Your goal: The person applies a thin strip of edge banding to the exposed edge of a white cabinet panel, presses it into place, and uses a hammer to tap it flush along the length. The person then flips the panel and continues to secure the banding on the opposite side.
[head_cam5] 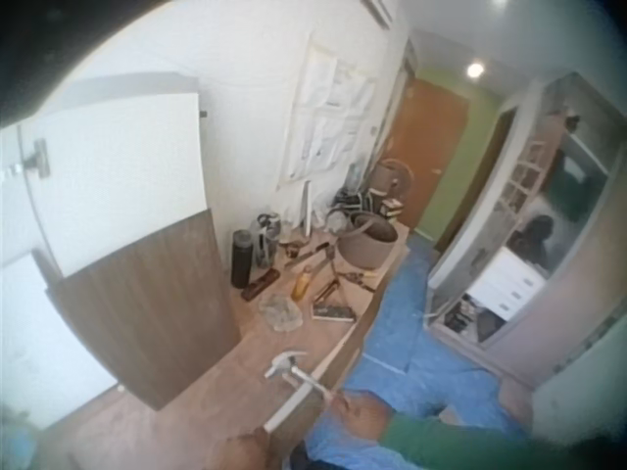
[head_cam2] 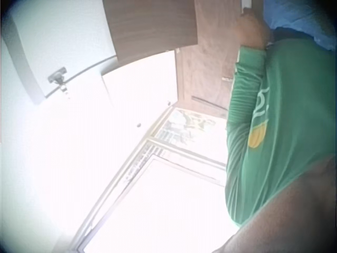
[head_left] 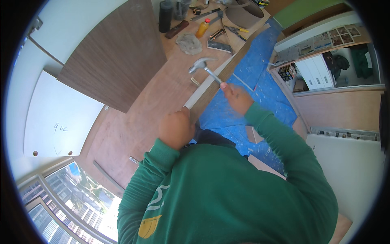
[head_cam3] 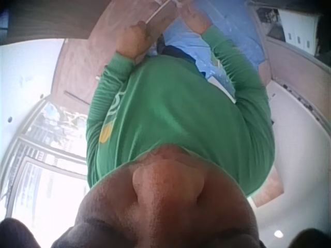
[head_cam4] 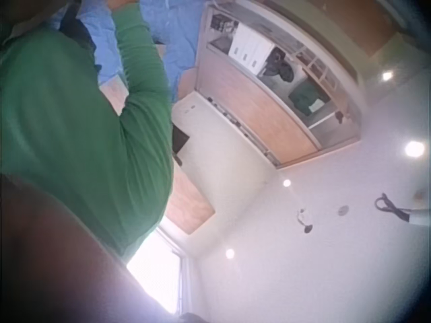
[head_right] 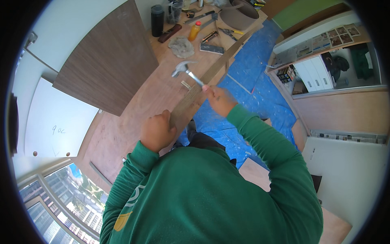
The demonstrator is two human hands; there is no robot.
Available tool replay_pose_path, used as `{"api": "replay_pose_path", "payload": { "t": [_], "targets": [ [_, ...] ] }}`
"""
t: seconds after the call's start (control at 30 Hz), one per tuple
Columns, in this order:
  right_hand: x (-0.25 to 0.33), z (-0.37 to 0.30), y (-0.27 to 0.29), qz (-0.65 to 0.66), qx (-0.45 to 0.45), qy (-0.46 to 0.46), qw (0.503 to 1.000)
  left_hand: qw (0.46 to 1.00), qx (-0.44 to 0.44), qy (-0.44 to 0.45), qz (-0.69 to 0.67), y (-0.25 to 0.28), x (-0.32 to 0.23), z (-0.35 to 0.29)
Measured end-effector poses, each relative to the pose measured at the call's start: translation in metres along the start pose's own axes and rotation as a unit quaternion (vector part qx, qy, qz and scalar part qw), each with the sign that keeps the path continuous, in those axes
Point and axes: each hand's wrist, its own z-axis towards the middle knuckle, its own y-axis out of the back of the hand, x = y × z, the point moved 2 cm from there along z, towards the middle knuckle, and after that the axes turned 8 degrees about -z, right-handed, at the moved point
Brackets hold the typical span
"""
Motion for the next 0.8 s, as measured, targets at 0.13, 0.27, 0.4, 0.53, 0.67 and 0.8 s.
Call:
{"api": "replay_pose_path", "payload": {
  "t": [0.13,0.27,0.4,0.53,0.67,0.8],
  "targets": [
    [-0.046,0.038,0.024,0.007,-0.031,-0.034,0.999,1.0,0.001,0.006,-0.005,0.002,-0.002,0.001],
    [-0.058,0.067,0.054,-0.005,-0.025,-0.116,0.993,1.0,-0.015,-0.002,-0.025,-0.003,0.005,0.0],
    [-0.059,0.081,0.067,0.018,-0.041,-0.124,0.991,0.999,-0.022,-0.005,-0.025,-0.004,0.005,0.0],
    [-0.054,0.077,0.065,0.079,0.001,-0.155,0.985,1.0,-0.003,-0.001,-0.004,0.001,0.002,0.003],
    [-0.045,0.036,0.008,0.111,0.025,-0.112,0.987,1.0,-0.014,-0.009,-0.023,-0.005,0.007,0.004],
    [0.005,-0.017,-0.019,0.093,0.041,-0.003,0.995,1.0,-0.012,-0.003,-0.02,0.0,0.007,0.007]
  ]
}}
